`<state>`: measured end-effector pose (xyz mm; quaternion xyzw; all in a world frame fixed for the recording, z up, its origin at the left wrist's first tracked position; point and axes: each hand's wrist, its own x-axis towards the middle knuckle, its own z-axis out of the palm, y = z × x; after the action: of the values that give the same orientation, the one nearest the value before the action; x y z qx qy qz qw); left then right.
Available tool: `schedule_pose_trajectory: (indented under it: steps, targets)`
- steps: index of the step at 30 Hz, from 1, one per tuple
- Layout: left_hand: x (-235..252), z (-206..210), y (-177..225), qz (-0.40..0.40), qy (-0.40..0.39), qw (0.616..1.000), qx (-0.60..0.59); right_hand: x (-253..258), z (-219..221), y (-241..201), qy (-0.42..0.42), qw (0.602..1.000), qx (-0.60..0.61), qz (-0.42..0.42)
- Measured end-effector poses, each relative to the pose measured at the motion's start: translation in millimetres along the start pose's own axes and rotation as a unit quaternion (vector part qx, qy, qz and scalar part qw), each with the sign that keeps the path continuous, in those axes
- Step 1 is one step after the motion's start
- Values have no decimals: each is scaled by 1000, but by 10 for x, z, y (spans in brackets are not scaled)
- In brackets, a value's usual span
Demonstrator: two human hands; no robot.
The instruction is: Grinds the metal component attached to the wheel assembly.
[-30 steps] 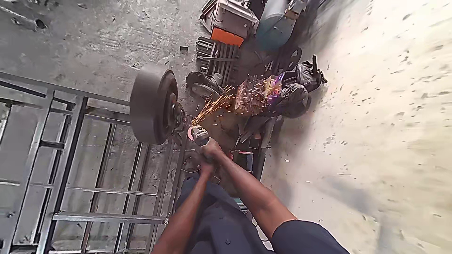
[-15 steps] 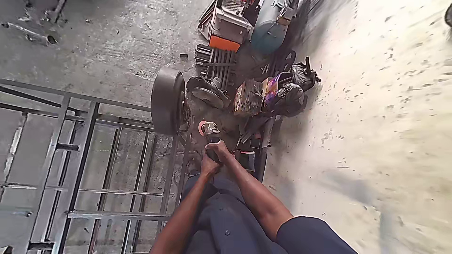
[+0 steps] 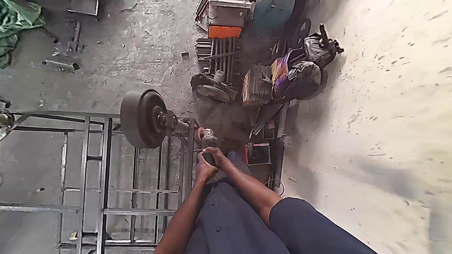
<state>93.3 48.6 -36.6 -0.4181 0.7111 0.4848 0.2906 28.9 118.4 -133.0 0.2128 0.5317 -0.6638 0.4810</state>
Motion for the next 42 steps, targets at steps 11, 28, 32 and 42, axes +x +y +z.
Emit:
schedule_pose_trajectory:
  steps: [11, 28, 32, 42]
  targets:
    - [30, 379, 296, -128, 48, 988, 78, 178, -291, 98, -64, 984, 70, 152]
    - [-79, 556, 255, -14, 82, 996, 38, -103, -475, -178, -121, 984, 83, 105]
    - [-102, 671, 84, -16, 103, 994, 32, -82, -510, -15, -133, 978, 78, 143]
    - [412, 551, 496, -101, 129, 986, 42, 496, -399, -397, -183, 957, 111, 194]
